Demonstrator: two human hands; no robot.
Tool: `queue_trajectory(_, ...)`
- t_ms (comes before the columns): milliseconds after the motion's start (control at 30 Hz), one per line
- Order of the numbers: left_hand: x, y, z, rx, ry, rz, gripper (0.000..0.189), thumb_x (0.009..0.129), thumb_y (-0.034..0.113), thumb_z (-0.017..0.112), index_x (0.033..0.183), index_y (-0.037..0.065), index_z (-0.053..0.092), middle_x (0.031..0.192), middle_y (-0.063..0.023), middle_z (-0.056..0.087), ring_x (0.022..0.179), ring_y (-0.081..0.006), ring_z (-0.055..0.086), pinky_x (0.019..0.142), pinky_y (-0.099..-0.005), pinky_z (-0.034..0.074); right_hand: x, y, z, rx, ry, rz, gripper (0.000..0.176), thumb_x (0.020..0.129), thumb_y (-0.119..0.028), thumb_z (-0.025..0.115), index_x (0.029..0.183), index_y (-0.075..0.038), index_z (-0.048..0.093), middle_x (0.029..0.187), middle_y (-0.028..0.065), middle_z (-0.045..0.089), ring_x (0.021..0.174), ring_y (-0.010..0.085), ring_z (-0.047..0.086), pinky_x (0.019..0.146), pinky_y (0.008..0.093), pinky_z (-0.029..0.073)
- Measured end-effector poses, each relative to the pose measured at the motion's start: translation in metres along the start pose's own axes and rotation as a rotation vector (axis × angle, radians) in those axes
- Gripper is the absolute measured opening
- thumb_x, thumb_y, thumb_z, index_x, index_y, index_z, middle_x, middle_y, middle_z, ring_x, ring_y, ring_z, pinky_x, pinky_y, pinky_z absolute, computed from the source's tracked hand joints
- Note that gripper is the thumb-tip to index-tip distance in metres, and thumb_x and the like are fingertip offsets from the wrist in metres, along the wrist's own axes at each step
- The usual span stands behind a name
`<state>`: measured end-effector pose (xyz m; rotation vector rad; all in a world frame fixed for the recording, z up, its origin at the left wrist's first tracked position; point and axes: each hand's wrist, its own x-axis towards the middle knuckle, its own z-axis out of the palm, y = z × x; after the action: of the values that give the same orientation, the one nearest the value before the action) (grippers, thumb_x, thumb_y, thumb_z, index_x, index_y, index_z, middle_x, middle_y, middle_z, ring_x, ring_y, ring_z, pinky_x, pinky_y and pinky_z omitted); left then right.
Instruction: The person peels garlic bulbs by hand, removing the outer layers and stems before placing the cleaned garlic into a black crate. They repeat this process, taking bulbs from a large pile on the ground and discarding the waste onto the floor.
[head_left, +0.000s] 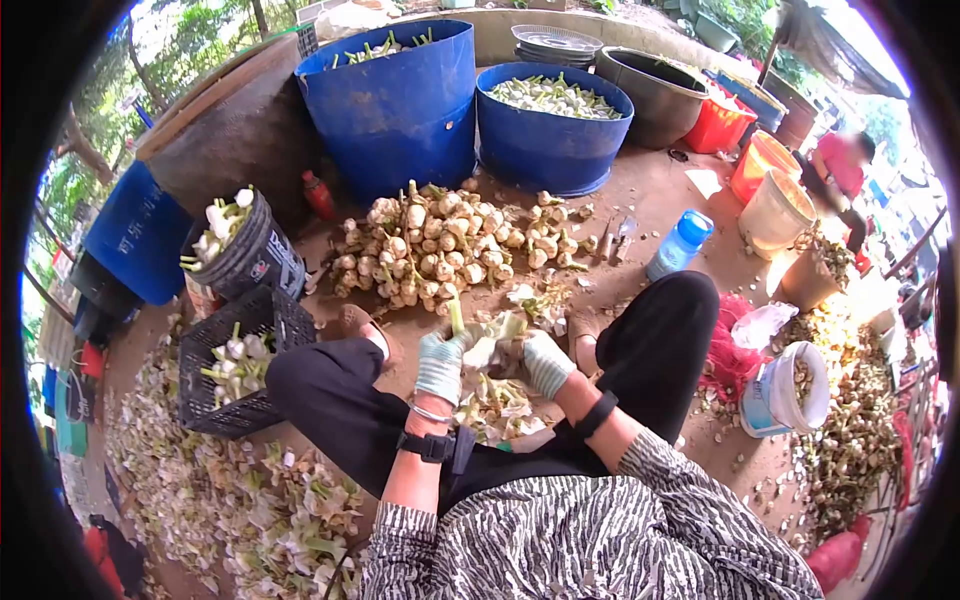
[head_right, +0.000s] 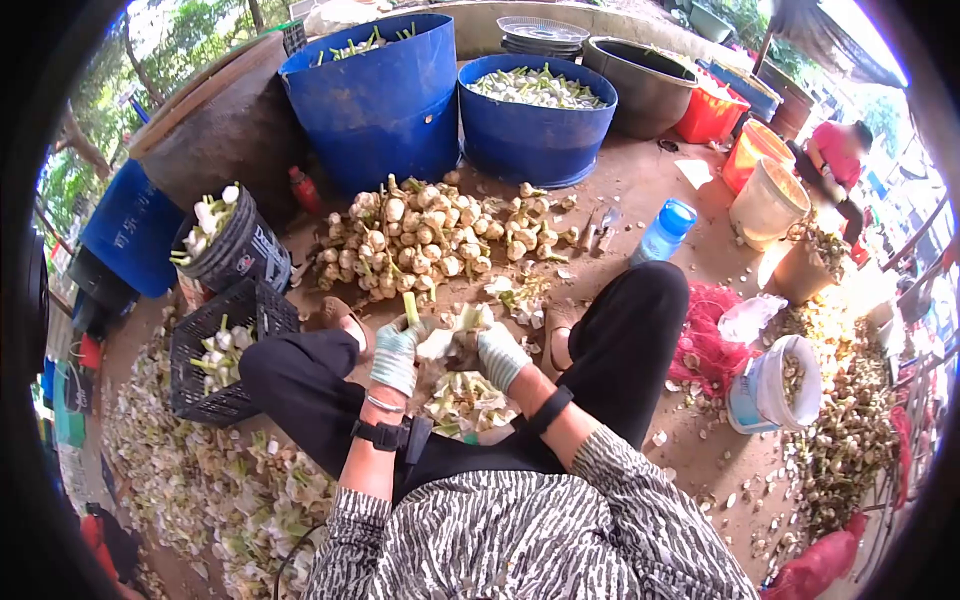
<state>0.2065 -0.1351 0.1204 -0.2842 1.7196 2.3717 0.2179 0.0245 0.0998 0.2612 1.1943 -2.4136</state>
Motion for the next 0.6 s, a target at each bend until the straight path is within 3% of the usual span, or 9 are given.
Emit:
queue_trajectory(100,0.010,-0.012,-0.011,-0.061,-0.006,-0.037,0.020,0.080,0.015,0.064,0.092,-0.001,0.061,0.077,-0.0032,0.062,0.063,-0.0097,0.057,0.053,-0.0214,0.047,0.015,0.003,-0.020,-0.079,0.238,0.140,0.006,0.079,-0.006,0.059,0.084,-0.003,0.059,0.068,0.0061,0.058,0.057,0.0154,0.057,0.055,0.0303,0.051)
queue_trajectory(133,0.021,-0.023,-0.019,-0.187,-0.062,0.116,0.022,0.080,0.017,0.064,0.092,-0.001,0.060,0.080,-0.0042,0.062,0.064,-0.0099,0.057,0.054,-0.0222,0.048,0.009,-0.001,-0.007,-0.093,0.245,0.154,0.006,0.079,-0.006,0.059,0.084,-0.003,0.059,0.068,0.0061,0.058,0.057,0.0154,0.057,0.055,0.0303,0.051)
queue_trajectory(233,0.030,-0.020,-0.024,-0.224,0.024,-0.016,0.028,0.079,0.020,0.064,0.096,-0.002,0.058,0.080,-0.0080,0.062,0.068,-0.0180,0.060,0.058,-0.0273,0.050,-0.005,-0.007,0.039,-0.468,0.135,-0.103,0.015,0.077,-0.005,0.059,0.091,-0.002,0.061,0.070,0.0018,0.058,0.058,0.0073,0.050,0.050,0.0213,0.039)
queue_trajectory(267,0.045,-0.027,-0.035,-0.388,-0.082,-0.259,0.027,0.079,0.022,0.063,0.097,0.002,0.057,0.080,-0.0091,0.061,0.072,-0.0227,0.060,0.061,-0.0332,0.051,-0.013,-0.014,0.052,-0.602,0.173,-0.118,0.015,0.078,-0.004,0.057,0.093,-0.001,0.060,0.069,0.0022,0.058,0.059,0.0074,0.049,0.052,0.0224,0.041)
queue_trajectory(333,0.020,-0.003,-0.019,-0.759,0.125,-0.139,0.023,0.079,0.023,0.063,0.093,0.006,0.056,0.082,-0.0090,0.060,0.074,-0.0235,0.059,0.060,-0.0377,0.051,0.007,0.003,0.019,-0.975,0.168,-0.344,0.018,0.080,-0.010,0.055,0.095,-0.001,0.059,0.071,0.0087,0.061,0.063,0.0165,0.057,0.057,0.0295,0.046)
queue_trajectory(433,0.028,-0.011,-0.033,-0.937,-0.046,-0.065,0.023,0.080,0.026,0.062,0.088,0.005,0.058,0.080,-0.0081,0.060,0.068,-0.0214,0.059,0.060,-0.0362,0.051,0.016,0.018,-0.019,-1.911,0.233,0.040,0.023,0.076,-0.022,0.056,0.088,-0.004,0.063,0.080,0.0208,0.061,0.075,0.0325,0.060,0.069,0.0384,0.049)
queue_trajectory(467,0.037,-0.018,-0.039,-1.060,-0.128,-0.064,0.022,0.081,0.021,0.062,0.092,0.003,0.059,0.077,-0.0074,0.061,0.065,-0.0196,0.060,0.055,-0.0336,0.053,0.019,0.015,-0.025,-2.103,-0.043,0.286,0.036,0.075,-0.030,0.059,0.101,-0.006,0.059,0.094,0.0225,0.059,0.089,0.0330,0.058,0.078,0.0386,0.047)
queue_trajectory(567,0.021,0.004,-0.035,-0.826,0.137,-0.035,0.023,0.079,0.017,0.065,0.091,-0.001,0.058,0.080,-0.0105,0.062,0.063,-0.0203,0.061,0.053,-0.0313,0.053,-0.010,-0.012,0.042,-2.076,0.010,0.307,0.060,0.072,-0.026,0.059,0.127,-0.013,0.038,0.117,0.0237,0.047,0.106,0.0366,0.051,0.087,0.0417,0.043)
queue_trajectory(600,0.024,-0.002,-0.040,-0.734,0.154,0.016,0.022,0.078,0.013,0.066,0.091,-0.002,0.057,0.081,-0.0113,0.062,0.063,-0.0202,0.061,0.052,-0.0313,0.053,-0.008,-0.013,0.041,-2.009,0.090,0.142,0.062,0.071,-0.024,0.060,0.128,-0.016,0.037,0.113,0.0236,0.049,0.104,0.0364,0.051,0.085,0.0430,0.044)
